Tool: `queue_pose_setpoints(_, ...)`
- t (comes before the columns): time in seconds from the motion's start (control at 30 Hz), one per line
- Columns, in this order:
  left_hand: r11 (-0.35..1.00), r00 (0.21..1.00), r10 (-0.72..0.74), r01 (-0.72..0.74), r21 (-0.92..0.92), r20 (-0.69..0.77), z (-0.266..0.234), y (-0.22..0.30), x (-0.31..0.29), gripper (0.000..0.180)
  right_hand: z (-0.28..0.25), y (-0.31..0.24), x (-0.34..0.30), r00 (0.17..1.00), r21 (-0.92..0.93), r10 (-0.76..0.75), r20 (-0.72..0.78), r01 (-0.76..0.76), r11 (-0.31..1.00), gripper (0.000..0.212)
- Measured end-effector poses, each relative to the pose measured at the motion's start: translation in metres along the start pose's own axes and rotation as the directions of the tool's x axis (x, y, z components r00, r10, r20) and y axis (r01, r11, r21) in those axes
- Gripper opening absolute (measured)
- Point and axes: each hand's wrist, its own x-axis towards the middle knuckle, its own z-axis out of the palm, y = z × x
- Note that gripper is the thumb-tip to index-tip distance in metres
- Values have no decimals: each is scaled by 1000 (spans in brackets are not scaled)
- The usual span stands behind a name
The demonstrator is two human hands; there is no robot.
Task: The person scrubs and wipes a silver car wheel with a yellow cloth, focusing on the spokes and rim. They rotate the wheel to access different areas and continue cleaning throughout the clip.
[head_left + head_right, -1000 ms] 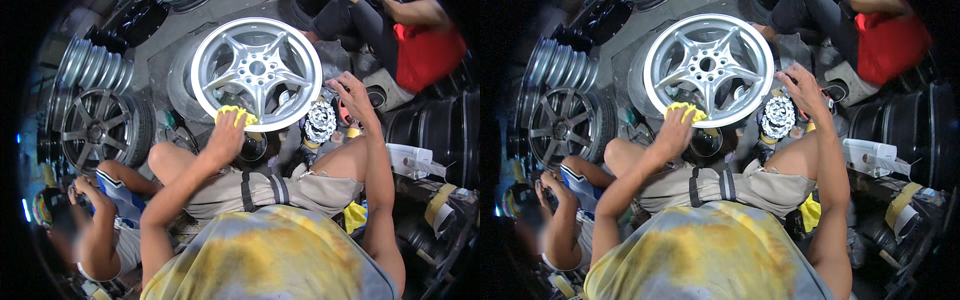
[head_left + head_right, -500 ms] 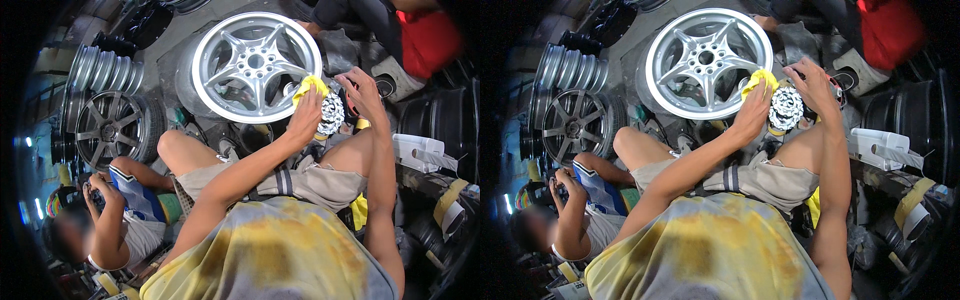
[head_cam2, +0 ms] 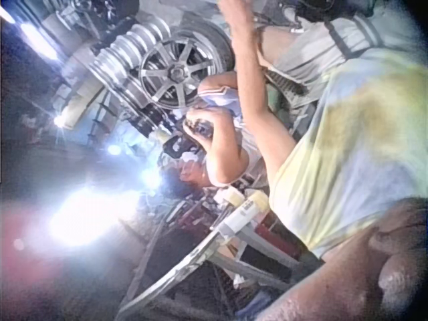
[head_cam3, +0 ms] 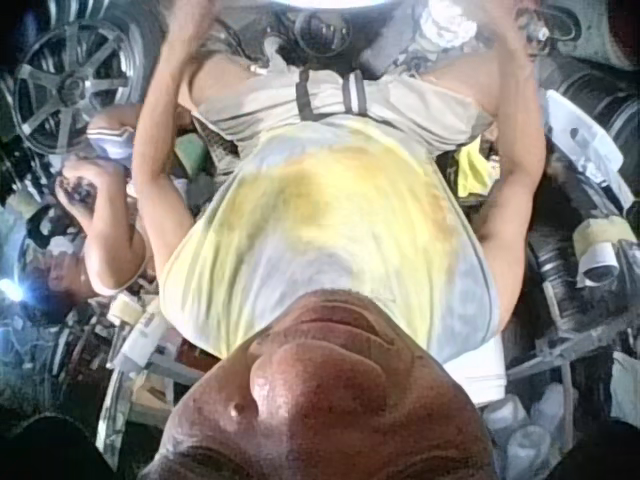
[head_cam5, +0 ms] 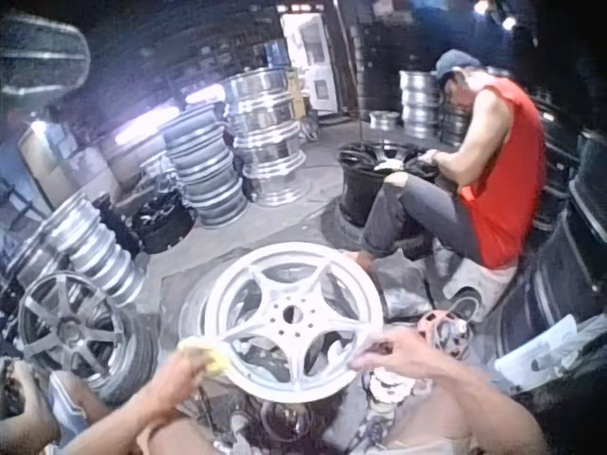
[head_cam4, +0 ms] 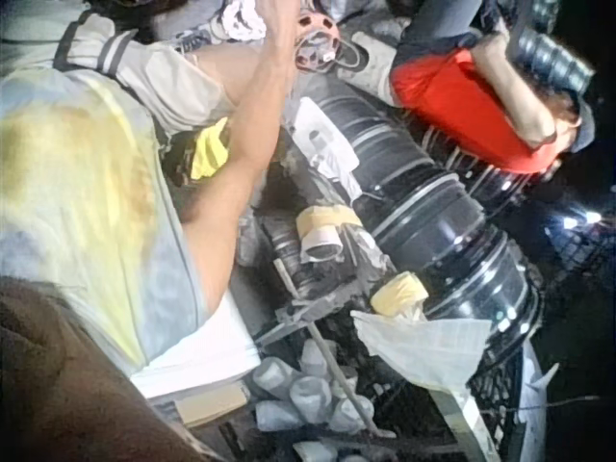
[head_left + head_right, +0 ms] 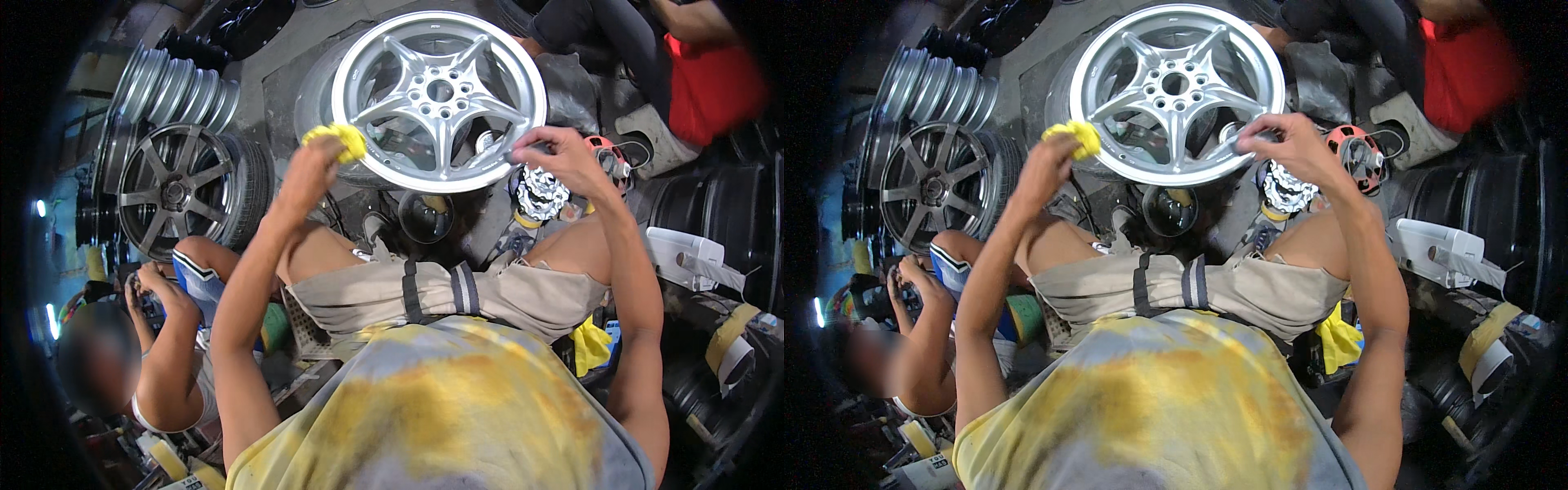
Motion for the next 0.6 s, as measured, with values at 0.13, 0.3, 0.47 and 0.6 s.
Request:
queue_pose_setpoints(0.13,928,911,-351,308,-210,-214,13,-90,46,28,41,3,17,967,71,117,226,-137,988,22)
queue_pose_setpoints(0.3,690,845,-532,399,-604,-48,29,-107,119,55,52,30,30,980,-449,-153,130,196,872,26)
queue_pose_setpoints(0.47,704,714,-688,612,-361,-131,59,-92,152,92,53,8,36,975,-475,172,139,-87,876,29)
queue_pose_setpoints(0.6,672,655,-727,617,-410,-205,72,-81,155,98,91,15,56,979,-403,-18,201,100,910,32)
